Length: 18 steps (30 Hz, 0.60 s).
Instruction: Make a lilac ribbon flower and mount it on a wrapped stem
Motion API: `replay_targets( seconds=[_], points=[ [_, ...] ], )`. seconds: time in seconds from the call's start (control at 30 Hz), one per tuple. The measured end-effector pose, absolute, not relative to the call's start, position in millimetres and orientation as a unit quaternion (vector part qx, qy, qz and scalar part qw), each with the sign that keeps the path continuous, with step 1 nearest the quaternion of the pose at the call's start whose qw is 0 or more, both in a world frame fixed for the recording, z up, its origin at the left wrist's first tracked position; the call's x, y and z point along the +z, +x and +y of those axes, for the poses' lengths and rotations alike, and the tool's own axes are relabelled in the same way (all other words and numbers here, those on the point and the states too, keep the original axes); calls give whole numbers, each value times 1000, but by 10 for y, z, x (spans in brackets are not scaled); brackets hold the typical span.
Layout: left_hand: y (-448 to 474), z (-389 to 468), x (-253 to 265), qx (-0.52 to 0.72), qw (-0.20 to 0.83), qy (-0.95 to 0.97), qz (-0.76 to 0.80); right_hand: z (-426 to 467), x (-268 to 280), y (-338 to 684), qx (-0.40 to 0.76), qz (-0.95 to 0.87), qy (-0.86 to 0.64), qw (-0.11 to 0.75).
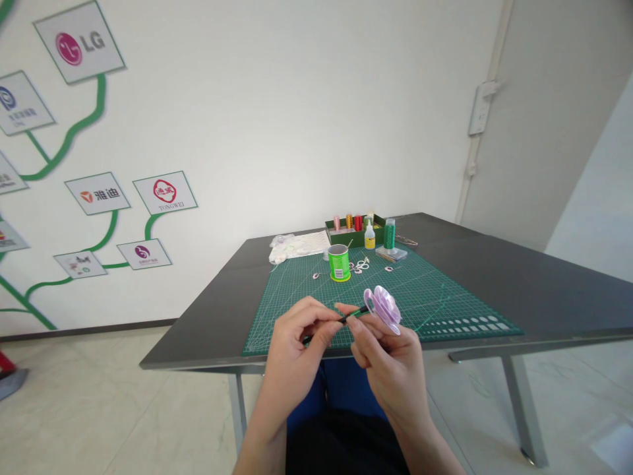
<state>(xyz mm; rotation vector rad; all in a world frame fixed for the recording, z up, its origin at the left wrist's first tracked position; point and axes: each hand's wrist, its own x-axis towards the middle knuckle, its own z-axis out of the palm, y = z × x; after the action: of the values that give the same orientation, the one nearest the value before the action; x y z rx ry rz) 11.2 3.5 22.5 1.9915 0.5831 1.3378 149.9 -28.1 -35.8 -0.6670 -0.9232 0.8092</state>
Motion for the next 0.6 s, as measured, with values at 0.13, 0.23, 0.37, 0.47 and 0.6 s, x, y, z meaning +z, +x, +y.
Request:
replay_targets(
  seconds=[0.13, 0.23, 0.37, 0.47, 0.6],
  points=[
    [115, 36, 217, 516, 329, 762, 212, -275, -347, 1490, 369, -422, -304, 770],
    [118, 30, 215, 513, 330, 763, 214, -272, -356, 1486, 368, -424, -304, 769],
    [129, 22, 210, 515, 331, 760, 219, -270, -381, 1490, 367, -430, -312, 763],
    [140, 17, 203, 519, 337, 755, 218, -270, -393, 1495, 364, -436, -314, 761],
    [145, 11, 194, 516, 338, 757, 217, -265, -396, 1497, 357, -435, -314, 765]
  ],
)
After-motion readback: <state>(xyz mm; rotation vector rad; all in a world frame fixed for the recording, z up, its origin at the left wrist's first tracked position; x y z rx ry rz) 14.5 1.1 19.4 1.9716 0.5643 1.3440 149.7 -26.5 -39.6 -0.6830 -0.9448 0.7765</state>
